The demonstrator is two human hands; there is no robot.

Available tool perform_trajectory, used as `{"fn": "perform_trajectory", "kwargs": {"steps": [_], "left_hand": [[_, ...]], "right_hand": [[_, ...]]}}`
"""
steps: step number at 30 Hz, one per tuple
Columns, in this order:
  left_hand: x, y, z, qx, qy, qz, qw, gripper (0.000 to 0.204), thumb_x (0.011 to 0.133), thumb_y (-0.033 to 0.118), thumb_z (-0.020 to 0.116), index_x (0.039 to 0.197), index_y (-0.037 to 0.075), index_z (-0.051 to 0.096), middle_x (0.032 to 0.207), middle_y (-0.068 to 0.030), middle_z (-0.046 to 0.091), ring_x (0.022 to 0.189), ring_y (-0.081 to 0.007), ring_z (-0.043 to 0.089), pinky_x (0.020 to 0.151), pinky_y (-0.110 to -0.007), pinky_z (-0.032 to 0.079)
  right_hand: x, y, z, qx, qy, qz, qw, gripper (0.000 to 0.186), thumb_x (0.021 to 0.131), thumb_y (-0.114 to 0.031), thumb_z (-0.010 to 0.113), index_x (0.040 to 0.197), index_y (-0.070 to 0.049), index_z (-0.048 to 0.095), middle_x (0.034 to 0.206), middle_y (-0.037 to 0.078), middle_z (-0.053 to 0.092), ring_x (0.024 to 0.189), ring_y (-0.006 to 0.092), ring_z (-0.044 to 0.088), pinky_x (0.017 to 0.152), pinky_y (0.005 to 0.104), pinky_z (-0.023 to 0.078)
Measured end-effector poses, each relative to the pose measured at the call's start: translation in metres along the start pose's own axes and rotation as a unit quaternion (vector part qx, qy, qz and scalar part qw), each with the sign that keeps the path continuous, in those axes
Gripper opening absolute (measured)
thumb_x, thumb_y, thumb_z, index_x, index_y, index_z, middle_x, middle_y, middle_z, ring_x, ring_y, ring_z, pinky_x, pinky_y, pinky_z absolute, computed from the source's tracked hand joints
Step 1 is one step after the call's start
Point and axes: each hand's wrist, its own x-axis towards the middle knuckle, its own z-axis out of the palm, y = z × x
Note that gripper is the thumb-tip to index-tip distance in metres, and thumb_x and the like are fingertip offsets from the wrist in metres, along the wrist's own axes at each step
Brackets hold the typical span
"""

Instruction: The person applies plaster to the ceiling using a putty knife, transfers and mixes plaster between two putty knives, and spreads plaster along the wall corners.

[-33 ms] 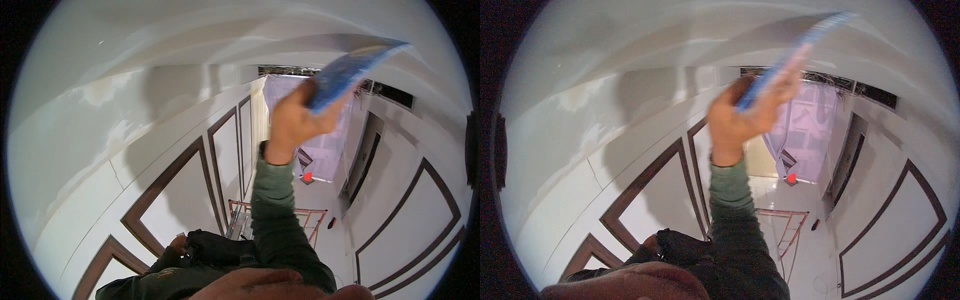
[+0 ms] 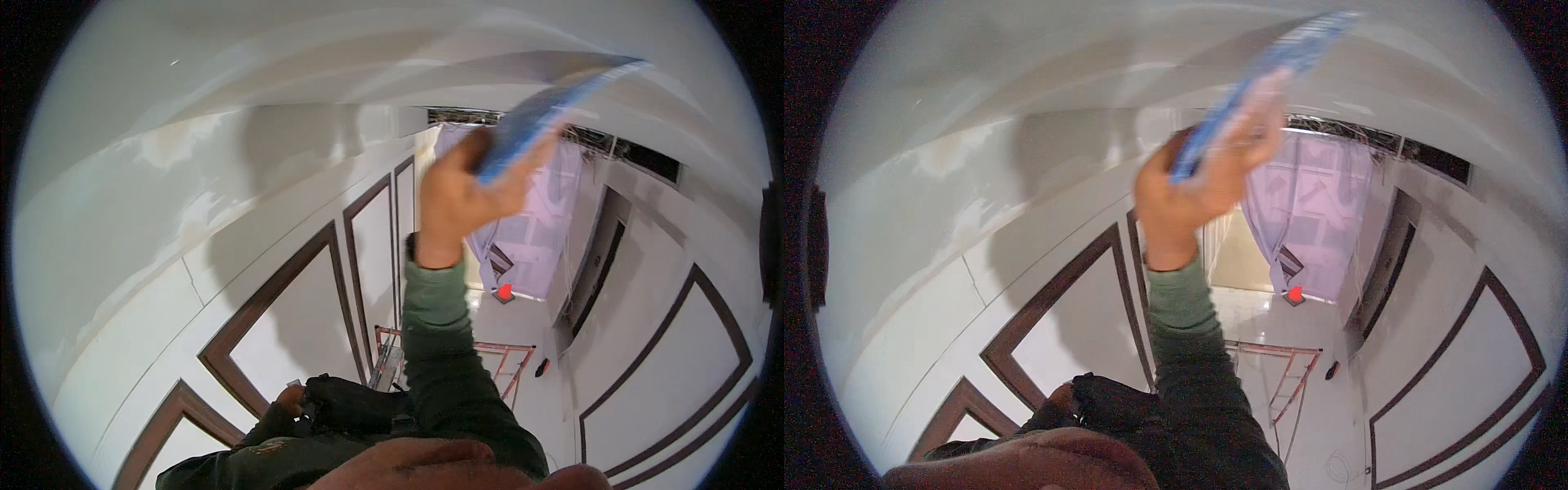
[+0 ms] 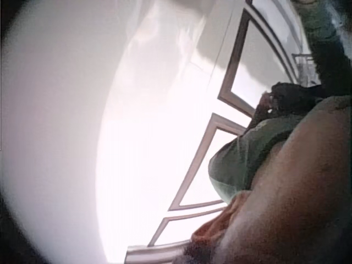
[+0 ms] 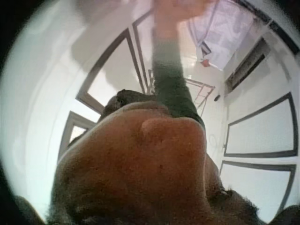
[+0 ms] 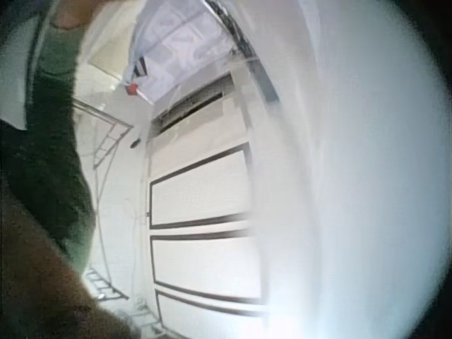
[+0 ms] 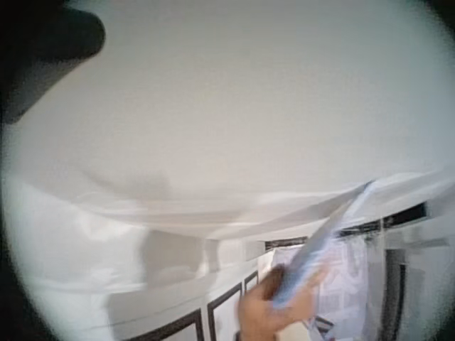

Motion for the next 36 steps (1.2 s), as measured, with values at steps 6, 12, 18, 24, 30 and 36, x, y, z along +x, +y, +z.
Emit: {"fn": "perform_trajectory", "kwargs": {"steps": [6,12,18,24,30,36], "left_hand": [[-0.039,-0.001,0.006,-0.018,0.025,-0.168,0.985,0.036,0.057,0.008,0.067,0.093,0.007,0.063,0.076,-0.0134,0.063,0.071,-0.0289,0.061,0.064,-0.038,0.049],[-0.071,0.018,0.017,-0.053,0.052,-0.211,0.975,0.04,0.055,0.012,0.072,0.094,0.007,0.064,0.078,-0.013,0.065,0.07,-0.0273,0.061,0.065,-0.037,0.05],[-0.079,0.004,0.054,-0.103,0.087,-0.175,0.975,0.043,0.054,0.014,0.075,0.094,0.007,0.064,0.08,-0.0132,0.065,0.07,-0.0263,0.062,0.065,-0.036,0.05],[-0.082,-0.023,0.098,-0.05,0.039,-0.252,0.966,0.037,0.058,0.013,0.075,0.092,0.006,0.063,0.081,-0.0135,0.065,0.072,-0.0277,0.062,0.063,-0.038,0.051],[-0.09,-0.025,0.11,-0.214,0.17,-0.308,0.911,0.023,0.066,0.012,0.066,0.087,0.005,0.062,0.078,-0.0109,0.063,0.069,-0.025,0.061,0.06,-0.035,0.048],[-0.095,-0.023,0.111,-0.533,0.3,-0.338,0.715,0.011,0.074,0.011,0.058,0.082,0.004,0.061,0.076,-0.0083,0.062,0.066,-0.0223,0.059,0.056,-0.033,0.046]], "right_hand": [[-0.064,-0.084,0.081,0.248,-0.047,0.106,0.962,0.057,0.091,-0.041,0.037,0.133,-0.001,0.039,0.142,0.022,0.031,0.132,0.042,0.019,0.106,0.0514,0.015],[-0.106,-0.138,0.117,0.288,-0.125,0.087,0.945,0.058,0.082,-0.005,0.047,0.138,-0.001,0.03,0.144,0.024,0.024,0.133,0.0423,0.014,0.107,0.049,0.017],[-0.139,-0.159,0.084,0.41,-0.066,0.27,0.869,0.043,0.084,0.001,0.047,0.126,0.009,0.037,0.12,0.023,0.049,0.12,0.0315,0.041,0.1,0.0397,0.031],[-0.048,-0.133,0.035,0.246,0.084,0.448,0.855,0.011,0.08,-0.002,0.055,0.076,0.007,0.05,0.074,0.005,0.054,0.065,0.0108,0.048,0.062,0.0245,0.041],[-0.022,-0.138,0.06,0.255,0.063,0.526,0.809,0.019,0.081,-0.001,0.05,0.094,0.014,0.049,0.093,0.015,0.057,0.079,0.0187,0.056,0.074,0.0309,0.045],[-0.058,-0.17,0.145,0.163,0.042,0.315,0.934,0.071,0.074,-0.009,0.064,0.138,-0.01,0.032,0.138,0.015,0.039,0.123,0.0247,0.043,0.105,0.0328,0.028]]}}
